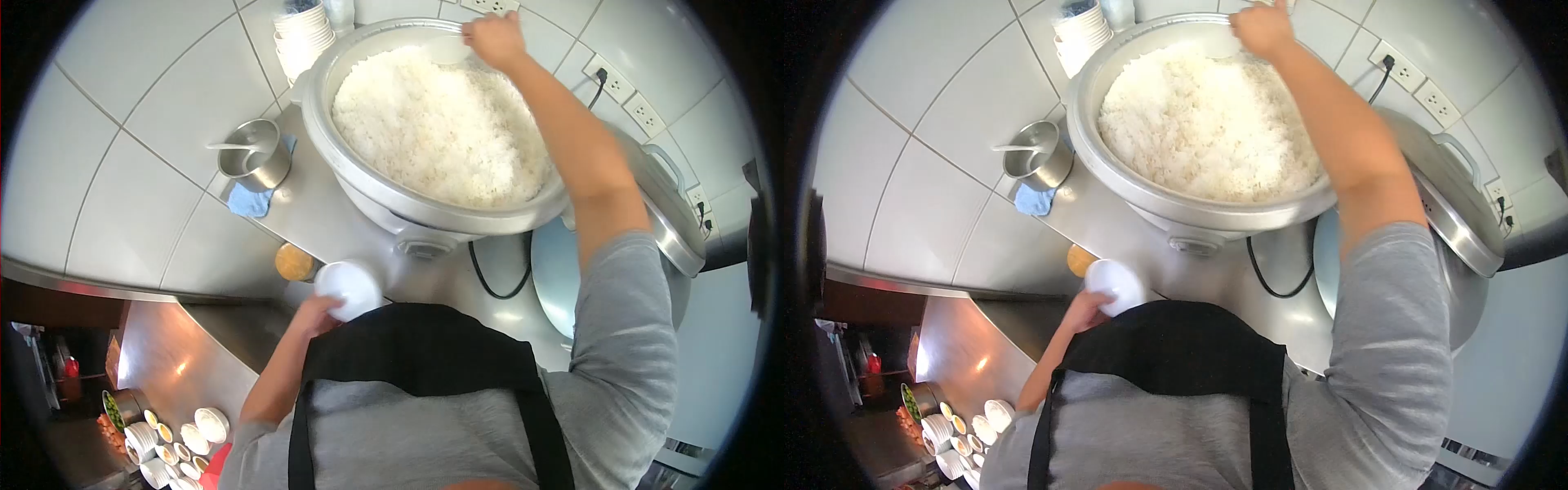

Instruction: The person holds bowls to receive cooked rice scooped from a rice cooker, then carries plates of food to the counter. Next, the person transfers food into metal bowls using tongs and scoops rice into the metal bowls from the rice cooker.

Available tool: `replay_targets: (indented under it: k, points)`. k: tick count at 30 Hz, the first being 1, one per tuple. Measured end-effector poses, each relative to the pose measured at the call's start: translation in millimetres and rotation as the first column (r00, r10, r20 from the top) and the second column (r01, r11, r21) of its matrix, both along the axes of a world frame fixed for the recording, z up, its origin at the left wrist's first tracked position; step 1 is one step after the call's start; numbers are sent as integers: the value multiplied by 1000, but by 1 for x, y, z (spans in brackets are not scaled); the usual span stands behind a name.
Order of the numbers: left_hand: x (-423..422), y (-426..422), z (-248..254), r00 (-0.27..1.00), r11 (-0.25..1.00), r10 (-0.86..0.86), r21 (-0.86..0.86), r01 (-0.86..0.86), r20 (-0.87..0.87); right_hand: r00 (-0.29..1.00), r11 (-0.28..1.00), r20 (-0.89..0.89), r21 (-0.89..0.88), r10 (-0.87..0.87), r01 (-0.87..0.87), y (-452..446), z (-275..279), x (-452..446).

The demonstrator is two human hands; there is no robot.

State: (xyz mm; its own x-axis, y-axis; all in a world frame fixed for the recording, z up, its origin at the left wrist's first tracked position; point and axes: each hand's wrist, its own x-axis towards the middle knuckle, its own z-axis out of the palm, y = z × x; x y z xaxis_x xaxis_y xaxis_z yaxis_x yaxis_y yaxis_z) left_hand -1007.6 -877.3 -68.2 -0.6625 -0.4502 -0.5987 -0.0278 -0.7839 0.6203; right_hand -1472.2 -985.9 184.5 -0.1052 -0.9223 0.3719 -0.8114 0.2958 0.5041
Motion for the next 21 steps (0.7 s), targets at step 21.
replay_targets:
  k: [21]
  points:
    - [-160, -128, 200, 694, 350, 108, -626, -696, -712, 998, 993, -32, -99, 63, -66, -21, -24, 36]
